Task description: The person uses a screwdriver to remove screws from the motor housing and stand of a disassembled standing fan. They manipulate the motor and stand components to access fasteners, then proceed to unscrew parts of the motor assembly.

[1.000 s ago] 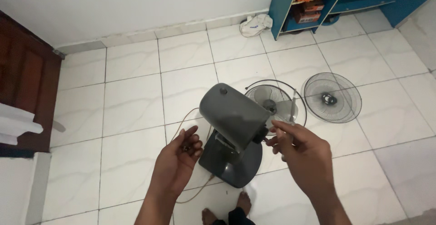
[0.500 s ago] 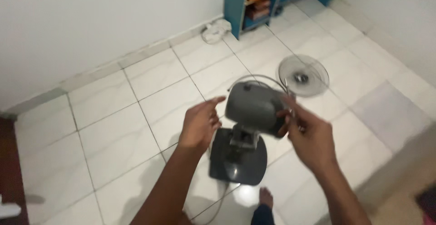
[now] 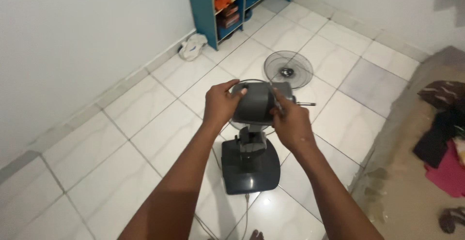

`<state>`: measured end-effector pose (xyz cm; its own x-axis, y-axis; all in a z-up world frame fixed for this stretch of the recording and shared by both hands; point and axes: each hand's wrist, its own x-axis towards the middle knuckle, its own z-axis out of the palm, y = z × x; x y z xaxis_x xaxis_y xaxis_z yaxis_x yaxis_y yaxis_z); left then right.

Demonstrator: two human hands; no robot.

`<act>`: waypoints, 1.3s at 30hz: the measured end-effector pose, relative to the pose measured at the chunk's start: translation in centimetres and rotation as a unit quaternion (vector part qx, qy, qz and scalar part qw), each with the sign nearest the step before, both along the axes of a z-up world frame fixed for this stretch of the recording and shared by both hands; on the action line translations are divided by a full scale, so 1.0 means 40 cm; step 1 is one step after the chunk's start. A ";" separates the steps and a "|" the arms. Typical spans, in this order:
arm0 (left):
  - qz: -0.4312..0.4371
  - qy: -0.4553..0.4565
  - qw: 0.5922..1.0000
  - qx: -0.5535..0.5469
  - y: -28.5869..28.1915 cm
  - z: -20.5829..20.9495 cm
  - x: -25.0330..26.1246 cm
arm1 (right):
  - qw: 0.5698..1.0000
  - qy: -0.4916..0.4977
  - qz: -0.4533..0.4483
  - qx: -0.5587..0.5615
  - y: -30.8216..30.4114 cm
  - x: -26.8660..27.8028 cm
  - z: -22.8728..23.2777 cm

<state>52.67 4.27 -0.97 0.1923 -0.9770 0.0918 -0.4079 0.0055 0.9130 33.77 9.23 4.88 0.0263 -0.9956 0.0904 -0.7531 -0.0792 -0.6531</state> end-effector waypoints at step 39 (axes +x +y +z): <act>-0.392 -0.238 0.884 -0.094 -0.165 0.101 0.131 | 0.916 -0.111 -0.385 -0.023 0.247 0.343 -0.056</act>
<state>57.89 -2.33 3.07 -0.6415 -0.7512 0.1553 -0.5485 0.5907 0.5918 47.48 19.13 2.63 -0.7065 -0.7058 0.0511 -0.4460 0.3880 -0.8066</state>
